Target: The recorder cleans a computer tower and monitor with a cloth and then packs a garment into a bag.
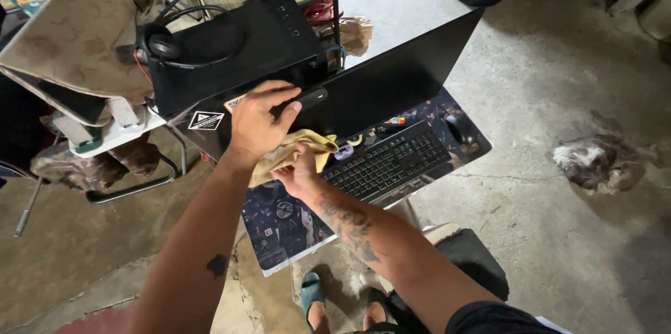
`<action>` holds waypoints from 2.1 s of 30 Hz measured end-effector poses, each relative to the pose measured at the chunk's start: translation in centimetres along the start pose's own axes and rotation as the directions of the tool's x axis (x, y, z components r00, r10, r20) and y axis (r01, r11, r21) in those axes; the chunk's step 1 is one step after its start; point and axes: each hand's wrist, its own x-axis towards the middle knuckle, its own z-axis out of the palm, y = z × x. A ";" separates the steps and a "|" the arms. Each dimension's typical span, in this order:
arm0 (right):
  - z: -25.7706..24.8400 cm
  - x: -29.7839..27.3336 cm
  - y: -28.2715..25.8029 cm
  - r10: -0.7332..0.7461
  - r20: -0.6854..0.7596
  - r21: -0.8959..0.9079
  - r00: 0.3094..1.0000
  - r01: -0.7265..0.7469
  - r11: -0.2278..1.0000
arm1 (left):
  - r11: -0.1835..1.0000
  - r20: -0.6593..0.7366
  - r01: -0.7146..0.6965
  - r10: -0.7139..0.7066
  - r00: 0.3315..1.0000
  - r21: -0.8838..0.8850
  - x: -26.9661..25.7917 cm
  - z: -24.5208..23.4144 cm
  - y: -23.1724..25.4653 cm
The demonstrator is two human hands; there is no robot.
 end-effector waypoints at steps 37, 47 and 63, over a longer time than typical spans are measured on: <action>13.6 -13.1 -17.5 0.044 0.950 -0.154 0.310 0.583 -0.798 | 0.838 -0.317 -0.145 -0.035 0.948 -0.526 0.7 -1.4 -2.7; 13.8 -14.1 -19.2 0.014 0.943 -0.244 0.332 0.720 -0.649 | 0.985 0.155 -0.165 0.170 0.973 -0.045 1.7 -0.3 -3.0; 9.3 -8.1 -23.5 -0.484 0.677 -0.616 0.554 0.787 0.040 | 0.959 -0.310 0.042 -0.131 0.942 -0.279 0.2 1.3 -6.0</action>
